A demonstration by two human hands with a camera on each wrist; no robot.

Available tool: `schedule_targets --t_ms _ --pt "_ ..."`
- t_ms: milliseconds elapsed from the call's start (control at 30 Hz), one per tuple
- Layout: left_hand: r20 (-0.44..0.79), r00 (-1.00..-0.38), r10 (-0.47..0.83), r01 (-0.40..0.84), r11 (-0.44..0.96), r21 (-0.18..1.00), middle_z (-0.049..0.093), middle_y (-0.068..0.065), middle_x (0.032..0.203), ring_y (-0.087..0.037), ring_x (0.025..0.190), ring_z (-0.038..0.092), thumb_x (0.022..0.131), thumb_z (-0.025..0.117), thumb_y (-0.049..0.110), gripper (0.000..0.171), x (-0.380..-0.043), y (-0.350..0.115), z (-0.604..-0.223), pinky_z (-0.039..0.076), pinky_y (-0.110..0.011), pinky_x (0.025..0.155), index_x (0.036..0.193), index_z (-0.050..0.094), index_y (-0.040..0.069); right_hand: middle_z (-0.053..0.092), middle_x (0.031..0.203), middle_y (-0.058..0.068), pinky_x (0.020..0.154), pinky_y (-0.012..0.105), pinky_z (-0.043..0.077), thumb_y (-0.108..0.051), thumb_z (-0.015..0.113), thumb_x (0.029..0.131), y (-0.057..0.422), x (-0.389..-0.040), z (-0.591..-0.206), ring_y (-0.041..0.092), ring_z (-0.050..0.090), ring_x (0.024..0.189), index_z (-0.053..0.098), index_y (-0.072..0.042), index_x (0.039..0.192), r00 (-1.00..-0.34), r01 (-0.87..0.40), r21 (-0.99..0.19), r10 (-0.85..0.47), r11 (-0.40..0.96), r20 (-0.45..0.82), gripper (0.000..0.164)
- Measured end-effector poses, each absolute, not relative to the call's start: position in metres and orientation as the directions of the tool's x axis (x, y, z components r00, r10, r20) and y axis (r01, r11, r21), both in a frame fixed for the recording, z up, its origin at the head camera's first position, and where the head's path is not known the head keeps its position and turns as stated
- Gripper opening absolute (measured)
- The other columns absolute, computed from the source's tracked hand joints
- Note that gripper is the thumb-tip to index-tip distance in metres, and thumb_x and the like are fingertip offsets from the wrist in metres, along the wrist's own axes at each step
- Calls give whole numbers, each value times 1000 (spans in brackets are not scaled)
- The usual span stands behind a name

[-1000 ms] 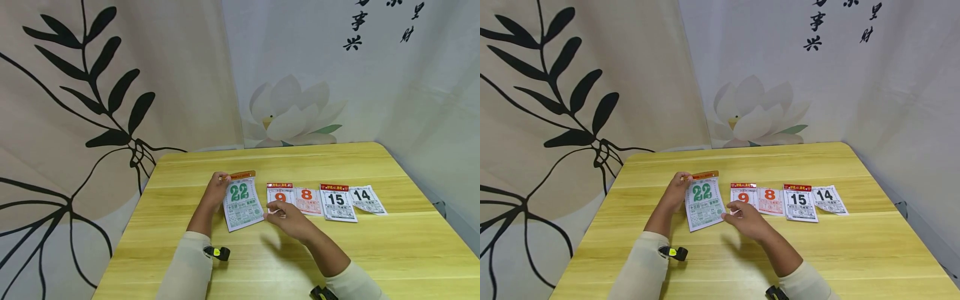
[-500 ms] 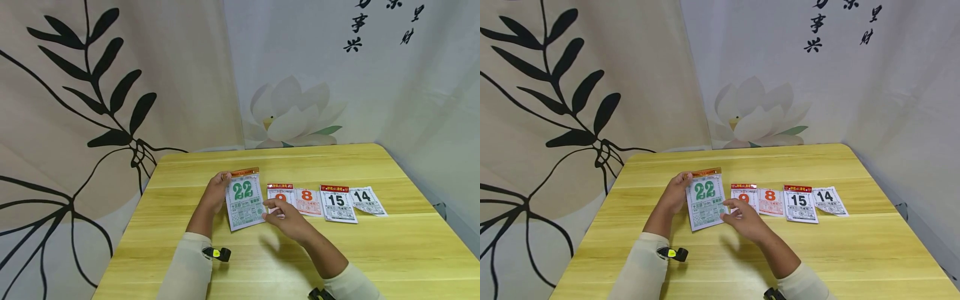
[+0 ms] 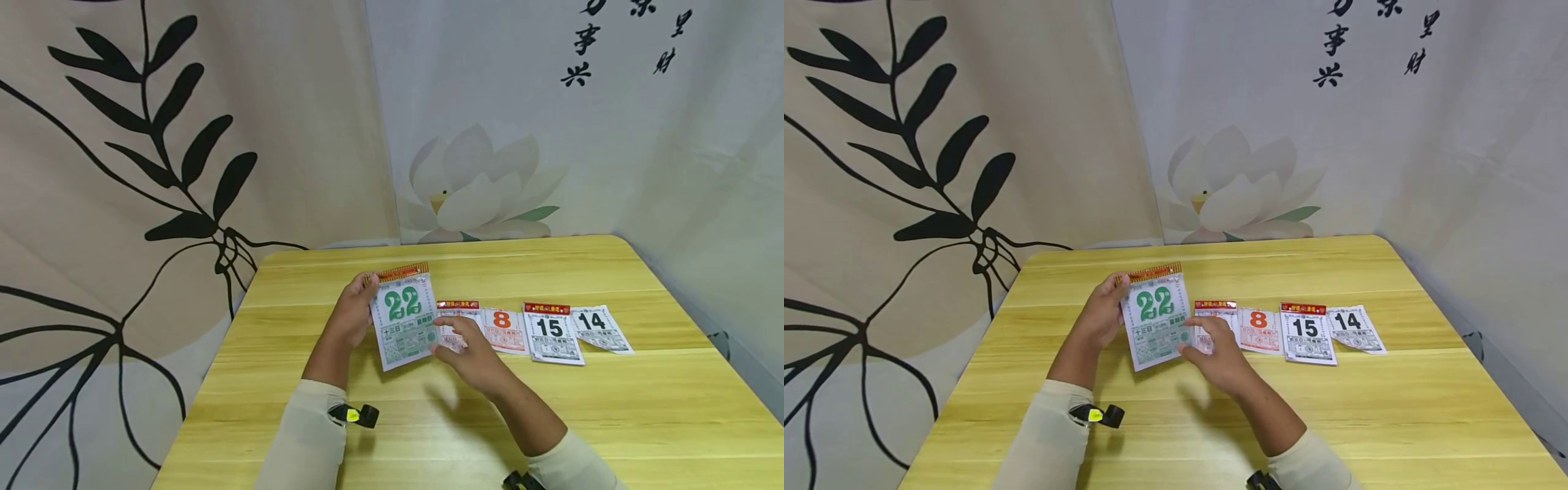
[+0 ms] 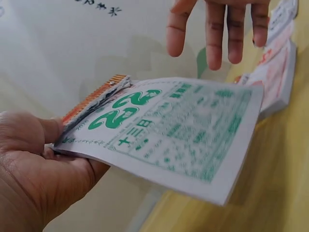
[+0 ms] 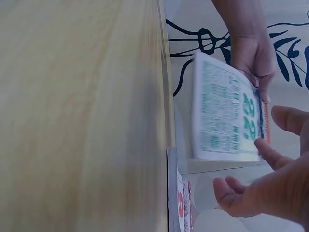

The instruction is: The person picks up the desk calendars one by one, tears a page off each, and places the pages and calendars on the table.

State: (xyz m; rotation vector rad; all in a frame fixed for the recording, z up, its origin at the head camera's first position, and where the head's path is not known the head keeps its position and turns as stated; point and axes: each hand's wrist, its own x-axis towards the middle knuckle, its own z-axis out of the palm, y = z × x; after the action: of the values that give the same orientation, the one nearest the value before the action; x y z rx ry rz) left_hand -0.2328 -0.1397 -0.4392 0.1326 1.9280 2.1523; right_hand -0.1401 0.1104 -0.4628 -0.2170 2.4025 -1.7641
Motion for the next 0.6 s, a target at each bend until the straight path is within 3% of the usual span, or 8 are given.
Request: schedule_targets --t_ms 100,267,400,600 --pt "-90 -962 257 -128 -134 983 68 -13 131 -17 105 75 119 37 42 45 -231 -138 -434 62 -30 87 152 46 13 41 167 15 121 72 39 -20 74 104 111 -140 -463 44 39 158 63 -15 147 -982 -37 -955 -190 293 -20 45" --pt "-63 -958 279 -119 -189 975 61 -17 146 -21 119 73 119 34 42 48 -229 -134 -425 63 -31 92 156 43 13 48 162 9 113 58 47 -19 75 103 109 -136 -460 37 47 151 66 -19 140 -993 -50 -951 -114 305 15 38" --pt "-33 -957 289 -111 -257 960 55 -19 154 -26 130 69 119 33 43 50 -229 -129 -418 64 -34 97 158 40 13 54 155 11 107 50 46 -12 75 101 105 -131 -456 37 49 145 68 -14 133 -999 -37 -956 2 291 40 33" --pt "-20 -968 249 -115 -375 920 56 -16 154 -29 136 67 119 33 41 45 -229 -120 -408 64 -36 100 151 45 12 57 145 16 99 37 46 -1 74 95 101 -126 -452 36 48 140 65 -4 123 -983 20 -985 183 174 12 30"
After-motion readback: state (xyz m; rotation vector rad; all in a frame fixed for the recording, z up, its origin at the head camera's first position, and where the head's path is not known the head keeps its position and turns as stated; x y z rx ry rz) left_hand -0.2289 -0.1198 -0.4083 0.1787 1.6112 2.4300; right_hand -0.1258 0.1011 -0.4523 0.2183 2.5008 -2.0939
